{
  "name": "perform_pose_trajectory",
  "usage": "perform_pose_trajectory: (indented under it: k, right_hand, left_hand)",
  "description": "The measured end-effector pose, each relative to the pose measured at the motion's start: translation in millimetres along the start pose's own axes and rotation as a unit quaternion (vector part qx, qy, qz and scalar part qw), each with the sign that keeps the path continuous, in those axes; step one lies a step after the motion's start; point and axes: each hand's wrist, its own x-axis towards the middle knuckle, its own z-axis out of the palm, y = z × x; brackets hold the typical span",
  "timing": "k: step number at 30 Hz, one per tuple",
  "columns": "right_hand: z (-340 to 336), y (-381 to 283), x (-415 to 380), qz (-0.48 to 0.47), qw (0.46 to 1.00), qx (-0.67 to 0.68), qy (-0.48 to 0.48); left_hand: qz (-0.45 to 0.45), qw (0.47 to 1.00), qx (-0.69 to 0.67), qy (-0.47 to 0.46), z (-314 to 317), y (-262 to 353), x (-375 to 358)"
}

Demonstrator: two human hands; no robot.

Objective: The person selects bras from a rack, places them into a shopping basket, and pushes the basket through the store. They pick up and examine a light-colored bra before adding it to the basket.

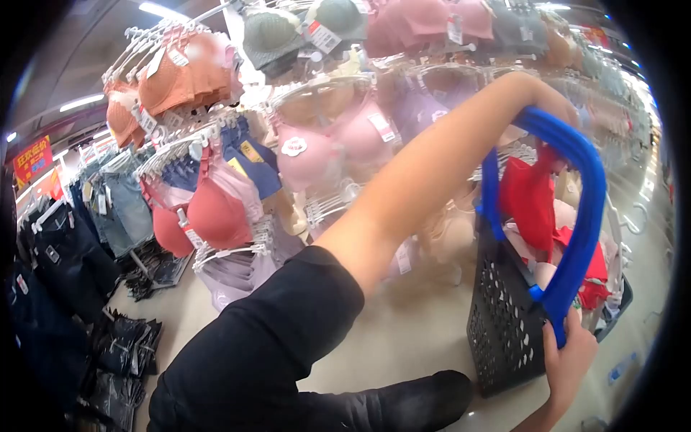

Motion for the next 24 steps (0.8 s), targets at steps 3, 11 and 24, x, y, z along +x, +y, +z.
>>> perform_pose_trajectory:
  k: [3, 11, 24]
  right_hand:
    - [1, -2, 0, 0.028, 1.0, -0.008, -0.013]
    - [1, 4, -3, 0.017, 0.999, -0.019, -0.03]
    - [-48, -41, 43, 0.183, 0.915, -0.111, -0.343]
  left_hand:
    - [-0.026, 0.998, -0.051, 0.002, -1, -13, 11]
    - [0.044, 0.992, 0.117, -0.011, -2, -2, 19]
    - [0.041, 0.987, 0.023, 0.153, 35, 33, -45]
